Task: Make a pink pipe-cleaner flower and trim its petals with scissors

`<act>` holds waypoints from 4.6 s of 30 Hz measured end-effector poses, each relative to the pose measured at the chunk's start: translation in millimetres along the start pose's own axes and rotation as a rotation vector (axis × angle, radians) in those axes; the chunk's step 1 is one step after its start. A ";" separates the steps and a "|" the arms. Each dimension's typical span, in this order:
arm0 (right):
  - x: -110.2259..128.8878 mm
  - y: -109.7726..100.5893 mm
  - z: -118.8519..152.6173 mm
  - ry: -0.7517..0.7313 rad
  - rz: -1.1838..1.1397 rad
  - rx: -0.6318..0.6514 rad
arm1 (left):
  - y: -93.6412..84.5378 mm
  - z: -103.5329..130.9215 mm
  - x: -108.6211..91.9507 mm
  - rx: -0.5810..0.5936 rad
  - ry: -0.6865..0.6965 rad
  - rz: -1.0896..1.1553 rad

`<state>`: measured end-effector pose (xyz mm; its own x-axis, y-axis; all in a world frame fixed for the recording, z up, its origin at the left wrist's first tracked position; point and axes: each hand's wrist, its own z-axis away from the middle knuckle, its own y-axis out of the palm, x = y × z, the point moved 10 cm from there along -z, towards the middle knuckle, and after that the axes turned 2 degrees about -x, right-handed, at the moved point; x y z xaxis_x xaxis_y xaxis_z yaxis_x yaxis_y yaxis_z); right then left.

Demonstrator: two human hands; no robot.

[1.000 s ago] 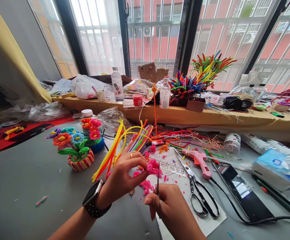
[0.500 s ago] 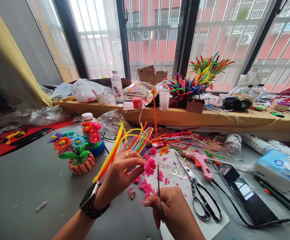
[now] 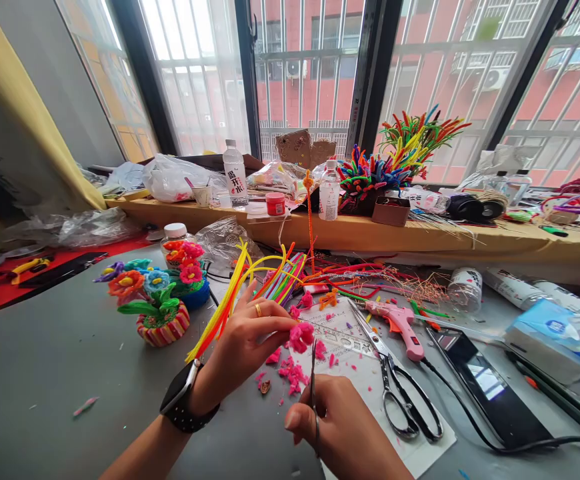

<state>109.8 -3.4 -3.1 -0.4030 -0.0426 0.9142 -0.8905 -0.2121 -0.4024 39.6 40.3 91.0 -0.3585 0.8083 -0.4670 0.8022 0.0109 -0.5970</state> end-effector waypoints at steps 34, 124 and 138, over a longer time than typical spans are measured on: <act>-21.0 -13.4 -4.6 0.076 0.069 -0.112 | 7.2 2.9 5.5 0.044 -0.100 0.031; 27.0 -75.9 22.7 -0.372 0.146 -0.648 | 42.9 8.8 -0.5 0.195 0.024 0.041; 0.9 -73.9 13.1 -0.175 -0.160 -0.637 | 37.1 9.0 -19.1 0.121 0.163 -0.110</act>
<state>178.1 -0.6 28.1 -0.2637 -0.2272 0.9375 -0.9083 0.3856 -0.1620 71.9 19.9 71.9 -0.3507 0.8908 -0.2890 0.6960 0.0415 -0.7169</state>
